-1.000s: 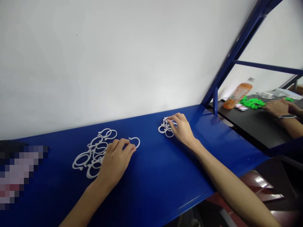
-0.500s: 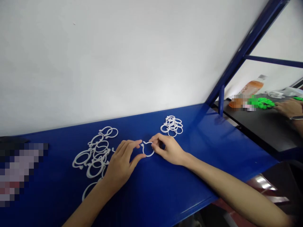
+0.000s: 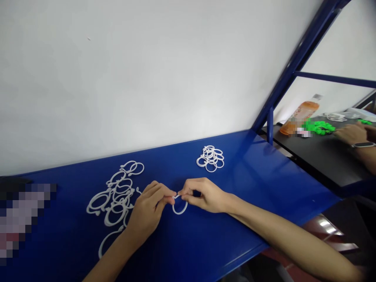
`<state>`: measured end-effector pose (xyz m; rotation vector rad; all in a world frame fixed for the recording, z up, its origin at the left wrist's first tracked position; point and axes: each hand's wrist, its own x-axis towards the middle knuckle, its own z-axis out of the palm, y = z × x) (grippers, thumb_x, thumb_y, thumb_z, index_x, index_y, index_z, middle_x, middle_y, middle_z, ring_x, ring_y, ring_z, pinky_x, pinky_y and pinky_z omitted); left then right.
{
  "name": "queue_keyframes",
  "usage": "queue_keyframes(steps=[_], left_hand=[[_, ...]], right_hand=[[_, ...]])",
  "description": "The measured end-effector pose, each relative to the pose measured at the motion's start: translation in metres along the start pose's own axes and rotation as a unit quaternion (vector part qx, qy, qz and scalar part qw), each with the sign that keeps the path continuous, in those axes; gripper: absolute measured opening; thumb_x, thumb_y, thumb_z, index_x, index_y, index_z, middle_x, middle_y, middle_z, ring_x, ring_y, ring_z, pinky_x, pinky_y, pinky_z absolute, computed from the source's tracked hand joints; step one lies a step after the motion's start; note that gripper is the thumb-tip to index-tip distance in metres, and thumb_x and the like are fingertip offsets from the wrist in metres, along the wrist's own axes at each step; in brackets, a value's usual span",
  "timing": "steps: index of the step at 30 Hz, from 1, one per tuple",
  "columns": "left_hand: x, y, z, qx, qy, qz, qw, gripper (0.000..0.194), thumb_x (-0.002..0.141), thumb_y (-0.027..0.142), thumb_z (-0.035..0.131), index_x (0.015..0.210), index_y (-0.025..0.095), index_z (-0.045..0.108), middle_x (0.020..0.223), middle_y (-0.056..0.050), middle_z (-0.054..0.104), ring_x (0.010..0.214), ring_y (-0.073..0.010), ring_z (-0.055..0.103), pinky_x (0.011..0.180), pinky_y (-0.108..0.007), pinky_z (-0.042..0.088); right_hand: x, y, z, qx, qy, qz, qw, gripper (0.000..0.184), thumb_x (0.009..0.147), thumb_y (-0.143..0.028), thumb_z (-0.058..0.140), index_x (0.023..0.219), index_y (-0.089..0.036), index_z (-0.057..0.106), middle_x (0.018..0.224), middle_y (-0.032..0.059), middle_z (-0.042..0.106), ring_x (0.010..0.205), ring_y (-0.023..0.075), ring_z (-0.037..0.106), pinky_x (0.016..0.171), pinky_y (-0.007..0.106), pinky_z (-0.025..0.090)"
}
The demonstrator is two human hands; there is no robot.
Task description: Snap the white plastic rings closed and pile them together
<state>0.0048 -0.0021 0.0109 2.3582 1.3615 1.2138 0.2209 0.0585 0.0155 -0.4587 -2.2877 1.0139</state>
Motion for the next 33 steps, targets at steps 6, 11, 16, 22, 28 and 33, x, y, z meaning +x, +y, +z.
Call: queue_keyframes(steps=[6,11,16,22,28,33], left_hand=[[-0.004,-0.005,0.001,0.006,-0.027,0.013,1.0,0.028,0.099,0.015,0.043,0.079,0.023,0.063,0.069,0.004,0.066,0.069,-0.0134,0.058,0.068,-0.029,0.045],[-0.006,-0.008,0.004,0.021,-0.057,0.034,0.998,0.033,0.101,0.017,0.041,0.073,0.021,0.057,0.071,0.003,0.065,0.071,-0.0134,0.055,0.07,-0.029,0.043],[-0.003,-0.015,0.0,0.125,-0.076,0.032,0.989,0.022,0.102,0.028,0.044,0.094,0.023,0.064,0.087,0.0,0.071,0.084,-0.0174,0.06,0.079,-0.033,0.046],[-0.006,-0.061,-0.022,0.377,-0.018,-0.123,0.918,0.051,0.099,0.051,0.04,0.126,0.012,0.062,0.127,-0.018,0.064,0.117,-0.0388,0.053,0.091,-0.053,0.046],[-0.009,-0.078,-0.034,0.408,-0.036,-0.174,0.896,0.053,0.097,0.052,0.038,0.113,0.013,0.07,0.126,-0.022,0.064,0.116,-0.0426,0.051,0.086,-0.055,0.046],[-0.008,-0.069,-0.034,0.393,-0.041,-0.137,0.908,0.029,0.095,0.037,0.046,0.096,0.022,0.071,0.114,-0.014,0.067,0.106,-0.0349,0.053,0.083,-0.048,0.044]], right_hand=[[-0.003,-0.004,-0.002,-0.047,-0.035,-0.039,0.998,0.012,0.099,-0.018,0.051,0.092,-0.018,0.06,0.091,0.0058,0.066,0.084,0.0156,0.061,0.074,0.027,0.051],[-0.004,-0.004,-0.001,-0.084,-0.055,-0.042,0.994,0.016,0.103,-0.022,0.047,0.099,-0.018,0.063,0.095,0.0076,0.067,0.089,0.0172,0.062,0.08,0.031,0.053],[0.002,0.005,0.0,-0.129,0.006,-0.03,0.991,0.018,0.103,-0.022,0.047,0.105,-0.018,0.064,0.096,0.0077,0.067,0.089,0.0178,0.063,0.081,0.031,0.054],[0.007,0.037,-0.036,-0.226,0.194,0.051,0.953,0.019,0.1,-0.02,0.051,0.104,-0.019,0.069,0.102,0.0081,0.065,0.09,0.0182,0.064,0.083,0.034,0.054],[0.018,0.064,-0.09,-0.286,0.242,0.153,0.915,0.015,0.093,-0.017,0.06,0.098,-0.019,0.074,0.098,0.0063,0.07,0.087,0.0181,0.063,0.082,0.034,0.052],[0.032,0.082,-0.108,-0.324,0.146,0.163,0.921,0.009,0.085,-0.013,0.067,0.088,-0.019,0.073,0.091,0.0035,0.074,0.09,0.0194,0.063,0.089,0.036,0.048]])
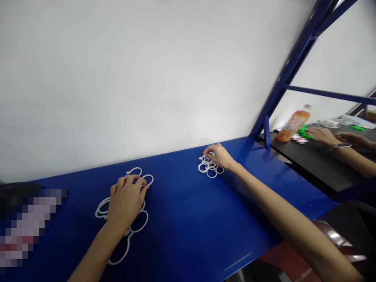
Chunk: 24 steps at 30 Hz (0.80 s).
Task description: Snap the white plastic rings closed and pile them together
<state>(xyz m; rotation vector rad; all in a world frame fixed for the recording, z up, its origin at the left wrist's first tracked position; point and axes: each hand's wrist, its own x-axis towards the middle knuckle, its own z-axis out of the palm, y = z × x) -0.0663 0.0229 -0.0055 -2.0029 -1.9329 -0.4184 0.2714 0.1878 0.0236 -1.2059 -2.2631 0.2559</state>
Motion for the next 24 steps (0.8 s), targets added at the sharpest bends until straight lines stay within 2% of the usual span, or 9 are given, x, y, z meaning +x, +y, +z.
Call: queue_keyframes(steps=[5,8,11,13,16,20,24], left_hand=[[0.001,0.001,-0.002,-0.019,0.04,0.038,0.998,0.023,0.096,0.032,0.048,0.092,0.024,0.069,0.105,-0.009,0.069,0.097,-0.0293,0.055,0.083,-0.046,0.043],[0.004,0.003,-0.003,-0.049,0.062,0.088,0.993,0.021,0.098,0.03,0.049,0.093,0.023,0.068,0.106,-0.008,0.068,0.099,-0.0272,0.056,0.085,-0.044,0.044],[0.004,0.013,-0.008,-0.096,0.085,0.156,0.979,0.019,0.098,0.028,0.051,0.096,0.023,0.068,0.109,-0.007,0.066,0.102,-0.0245,0.055,0.089,-0.04,0.045],[0.002,0.025,-0.012,-0.12,0.098,0.184,0.971,0.017,0.098,0.024,0.052,0.095,0.023,0.069,0.103,-0.006,0.065,0.097,-0.0217,0.054,0.087,-0.036,0.047],[-0.004,0.043,-0.017,-0.14,0.106,0.225,0.958,0.021,0.097,0.015,0.052,0.091,0.024,0.07,0.087,-0.003,0.061,0.082,-0.0175,0.052,0.077,-0.03,0.046],[-0.009,0.057,-0.021,-0.16,0.098,0.291,0.938,0.024,0.096,0.011,0.05,0.092,0.024,0.07,0.079,0.0,0.06,0.074,-0.0155,0.052,0.073,-0.03,0.043],[-0.008,0.059,-0.024,-0.169,0.089,0.294,0.936,0.021,0.098,0.014,0.049,0.095,0.022,0.068,0.09,-0.001,0.069,0.081,-0.0163,0.059,0.079,-0.033,0.043]], right_hand=[[0.001,0.002,0.002,-0.013,-0.007,-0.005,1.0,0.013,0.088,-0.013,0.064,0.088,-0.019,0.075,0.094,0.0048,0.074,0.091,0.0203,0.061,0.091,0.039,0.046],[-0.008,-0.009,-0.004,-0.03,0.011,-0.01,0.999,0.012,0.091,-0.015,0.063,0.091,-0.019,0.074,0.096,0.0075,0.072,0.094,0.0234,0.057,0.089,0.041,0.047],[-0.024,-0.035,-0.009,-0.04,0.055,-0.048,0.997,0.014,0.096,-0.018,0.058,0.096,-0.02,0.072,0.097,0.01,0.07,0.096,0.0258,0.054,0.086,0.043,0.049],[-0.038,-0.06,-0.006,-0.011,0.058,-0.078,0.995,0.016,0.099,-0.021,0.055,0.1,-0.02,0.071,0.1,0.0095,0.07,0.095,0.0247,0.055,0.087,0.043,0.049],[-0.059,-0.096,0.008,0.084,-0.009,-0.109,0.991,0.016,0.1,-0.027,0.056,0.109,-0.019,0.067,0.107,0.0084,0.069,0.099,0.0214,0.059,0.093,0.04,0.049],[-0.078,-0.12,0.031,0.231,-0.087,-0.033,0.969,0.021,0.098,-0.032,0.059,0.115,-0.02,0.063,0.098,0.0041,0.069,0.078,0.0148,0.064,0.072,0.028,0.051],[-0.082,-0.117,0.042,0.319,-0.089,0.045,0.942,0.007,0.095,-0.024,0.058,0.099,-0.019,0.059,0.079,-0.0016,0.063,0.064,0.0111,0.058,0.059,0.023,0.046]])
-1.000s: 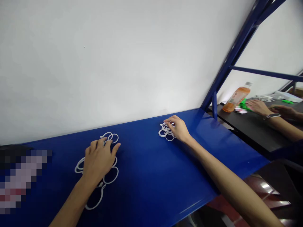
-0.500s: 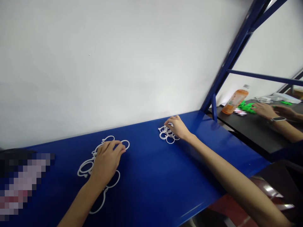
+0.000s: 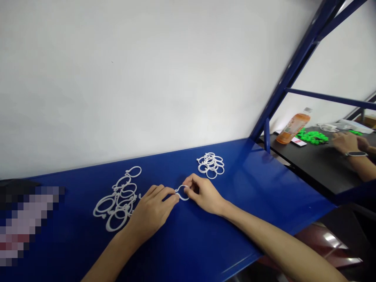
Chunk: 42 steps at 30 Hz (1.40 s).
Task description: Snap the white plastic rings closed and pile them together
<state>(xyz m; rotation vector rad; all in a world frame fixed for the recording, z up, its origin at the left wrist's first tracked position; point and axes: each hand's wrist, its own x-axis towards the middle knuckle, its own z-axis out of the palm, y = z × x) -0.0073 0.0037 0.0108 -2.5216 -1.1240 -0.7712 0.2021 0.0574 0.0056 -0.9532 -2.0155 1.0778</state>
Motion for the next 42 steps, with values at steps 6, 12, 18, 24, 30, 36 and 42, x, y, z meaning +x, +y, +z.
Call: queue_keyframes(steps=[6,12,18,24,30,36,42], left_hand=[[-0.004,-0.006,0.007,-0.012,0.035,-0.127,0.991,0.023,0.098,0.03,0.053,0.117,0.019,0.061,0.098,-0.004,0.072,0.088,-0.0197,0.066,0.081,-0.035,0.049],[-0.009,-0.008,0.012,-0.147,0.009,-0.207,0.967,0.022,0.099,0.033,0.05,0.116,0.025,0.061,0.092,0.0,0.072,0.087,-0.0168,0.069,0.08,-0.032,0.054],[-0.005,-0.005,0.009,-0.201,-0.002,-0.21,0.957,0.014,0.095,0.033,0.058,0.102,0.026,0.067,0.091,0.002,0.071,0.082,-0.0146,0.067,0.074,-0.027,0.054],[-0.003,-0.001,0.007,-0.186,0.042,-0.132,0.973,0.021,0.098,0.02,0.051,0.083,0.022,0.066,0.08,0.003,0.069,0.077,-0.0119,0.061,0.074,-0.025,0.048],[-0.005,0.005,0.008,-0.167,0.048,-0.098,0.98,0.023,0.101,0.017,0.047,0.087,0.022,0.064,0.073,0.005,0.068,0.072,-0.0123,0.058,0.074,-0.028,0.043],[-0.013,-0.022,0.013,-0.029,-0.048,-0.176,0.983,0.03,0.096,0.046,0.054,0.111,0.024,0.068,0.107,-0.005,0.073,0.102,-0.0245,0.063,0.09,-0.04,0.047],[-0.035,-0.07,0.015,0.144,-0.109,-0.35,0.919,0.07,0.098,0.06,0.03,0.139,0.008,0.054,0.139,-0.021,0.059,0.136,-0.0418,0.042,0.109,-0.061,0.034]], right_hand=[[0.0,0.001,-0.003,0.085,-0.004,0.011,0.996,0.016,0.095,-0.025,0.056,0.111,-0.021,0.058,0.075,-0.0043,0.06,0.058,0.0098,0.06,0.057,0.022,0.05],[-0.003,0.003,0.004,0.132,-0.036,0.037,0.99,0.018,0.095,-0.029,0.058,0.11,-0.019,0.062,0.073,-0.0037,0.06,0.059,0.0098,0.064,0.057,0.022,0.054],[-0.005,0.004,0.009,0.193,-0.038,0.067,0.978,0.023,0.092,-0.04,0.064,0.098,-0.019,0.056,0.07,-0.0042,0.061,0.052,0.0099,0.063,0.05,0.021,0.054],[-0.013,-0.002,0.005,0.163,-0.105,0.05,0.98,0.026,0.094,-0.042,0.062,0.089,-0.018,0.057,0.07,-0.0021,0.063,0.055,0.0098,0.063,0.054,0.021,0.054],[-0.02,-0.01,-0.003,0.111,-0.117,-0.016,0.987,0.018,0.097,-0.033,0.058,0.089,-0.018,0.058,0.067,-0.0018,0.063,0.057,0.0111,0.065,0.055,0.02,0.052],[-0.008,-0.003,-0.01,-0.097,-0.071,-0.143,0.982,0.013,0.102,-0.022,0.049,0.1,-0.019,0.062,0.096,0.0059,0.069,0.083,0.0153,0.068,0.077,0.027,0.055],[0.011,0.013,-0.061,-0.31,0.089,-0.088,0.943,0.018,0.103,-0.022,0.046,0.11,-0.018,0.062,0.111,0.0095,0.062,0.088,0.0165,0.065,0.078,0.028,0.053]])
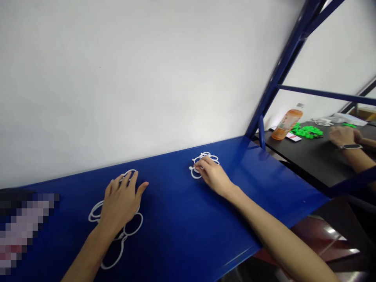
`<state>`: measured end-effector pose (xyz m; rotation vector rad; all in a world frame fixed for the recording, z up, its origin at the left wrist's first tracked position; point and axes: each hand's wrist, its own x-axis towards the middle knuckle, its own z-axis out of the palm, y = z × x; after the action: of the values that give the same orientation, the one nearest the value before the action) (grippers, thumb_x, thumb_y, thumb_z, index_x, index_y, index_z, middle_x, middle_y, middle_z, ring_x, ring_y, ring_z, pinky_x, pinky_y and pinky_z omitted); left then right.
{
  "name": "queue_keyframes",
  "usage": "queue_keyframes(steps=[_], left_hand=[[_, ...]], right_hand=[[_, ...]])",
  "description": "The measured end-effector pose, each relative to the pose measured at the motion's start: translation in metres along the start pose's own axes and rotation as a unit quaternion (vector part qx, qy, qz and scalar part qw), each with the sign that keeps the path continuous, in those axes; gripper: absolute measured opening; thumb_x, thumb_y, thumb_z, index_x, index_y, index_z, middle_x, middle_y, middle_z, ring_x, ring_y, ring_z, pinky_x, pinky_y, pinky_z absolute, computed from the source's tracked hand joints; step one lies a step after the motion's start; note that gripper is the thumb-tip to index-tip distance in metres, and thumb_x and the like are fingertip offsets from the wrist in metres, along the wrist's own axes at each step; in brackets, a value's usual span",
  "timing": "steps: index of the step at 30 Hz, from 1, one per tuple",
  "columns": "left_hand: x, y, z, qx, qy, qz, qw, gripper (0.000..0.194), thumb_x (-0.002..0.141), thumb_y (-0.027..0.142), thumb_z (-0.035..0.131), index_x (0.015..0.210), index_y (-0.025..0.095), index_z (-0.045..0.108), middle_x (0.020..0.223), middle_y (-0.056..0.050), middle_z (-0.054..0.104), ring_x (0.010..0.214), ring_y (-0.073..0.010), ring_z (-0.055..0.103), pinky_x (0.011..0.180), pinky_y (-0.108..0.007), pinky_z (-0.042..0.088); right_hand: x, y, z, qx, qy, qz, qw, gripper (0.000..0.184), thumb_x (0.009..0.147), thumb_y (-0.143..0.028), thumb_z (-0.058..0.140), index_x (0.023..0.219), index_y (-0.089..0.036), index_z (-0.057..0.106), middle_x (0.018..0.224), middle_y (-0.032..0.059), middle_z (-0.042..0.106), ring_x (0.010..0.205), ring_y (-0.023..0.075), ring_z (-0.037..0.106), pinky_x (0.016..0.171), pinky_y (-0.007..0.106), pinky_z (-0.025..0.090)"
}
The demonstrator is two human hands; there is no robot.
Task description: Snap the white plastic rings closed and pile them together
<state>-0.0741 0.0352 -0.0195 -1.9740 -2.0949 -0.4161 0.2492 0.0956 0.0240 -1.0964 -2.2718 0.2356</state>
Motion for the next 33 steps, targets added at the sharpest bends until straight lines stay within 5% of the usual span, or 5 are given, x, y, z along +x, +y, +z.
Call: queue_keyframes(steps=[8,17,26,30,33], left_hand=[[-0.003,0.019,-0.009,-0.09,-0.018,0.127,0.988,0.037,0.096,0.048,0.046,0.117,0.026,0.067,0.105,-0.006,0.075,0.113,-0.0279,0.059,0.111,-0.052,0.034],[-0.009,0.023,-0.011,-0.065,-0.02,0.14,0.988,0.034,0.094,0.048,0.048,0.103,0.024,0.071,0.106,-0.008,0.067,0.101,-0.0288,0.057,0.091,-0.046,0.044],[-0.007,0.025,-0.021,-0.097,0.061,0.186,0.976,0.033,0.1,0.042,0.042,0.098,0.024,0.07,0.096,-0.007,0.065,0.09,-0.024,0.057,0.088,-0.042,0.046],[-0.013,0.04,-0.029,-0.135,0.091,0.241,0.957,0.024,0.1,0.035,0.048,0.099,0.023,0.069,0.083,-0.002,0.069,0.081,-0.0198,0.059,0.084,-0.037,0.045],[-0.019,0.06,-0.035,-0.142,0.099,0.316,0.933,0.019,0.1,0.024,0.05,0.1,0.023,0.07,0.084,0.0,0.073,0.079,-0.0173,0.06,0.08,-0.033,0.044]], right_hand=[[0.008,0.044,-0.043,-0.193,-0.009,0.159,0.968,0.016,0.097,-0.019,0.052,0.105,-0.021,0.066,0.106,0.007,0.067,0.1,0.0213,0.061,0.071,0.026,0.047],[0.007,0.049,-0.043,-0.159,-0.106,0.155,0.969,0.018,0.096,-0.015,0.052,0.105,-0.019,0.066,0.107,0.0065,0.067,0.089,0.0173,0.064,0.074,0.024,0.043],[0.005,0.042,-0.042,-0.164,-0.05,0.113,0.979,0.017,0.096,-0.019,0.057,0.11,-0.016,0.065,0.108,0.0108,0.065,0.098,0.0226,0.062,0.084,0.031,0.048],[0.003,0.013,-0.032,-0.044,0.014,0.04,0.998,0.014,0.1,-0.022,0.053,0.106,-0.018,0.064,0.103,0.0084,0.068,0.096,0.0205,0.063,0.086,0.033,0.05],[-0.005,-0.015,-0.011,0.135,-0.038,0.014,0.99,0.017,0.099,-0.032,0.058,0.108,-0.019,0.063,0.093,0.003,0.071,0.079,0.0148,0.065,0.075,0.027,0.051]])
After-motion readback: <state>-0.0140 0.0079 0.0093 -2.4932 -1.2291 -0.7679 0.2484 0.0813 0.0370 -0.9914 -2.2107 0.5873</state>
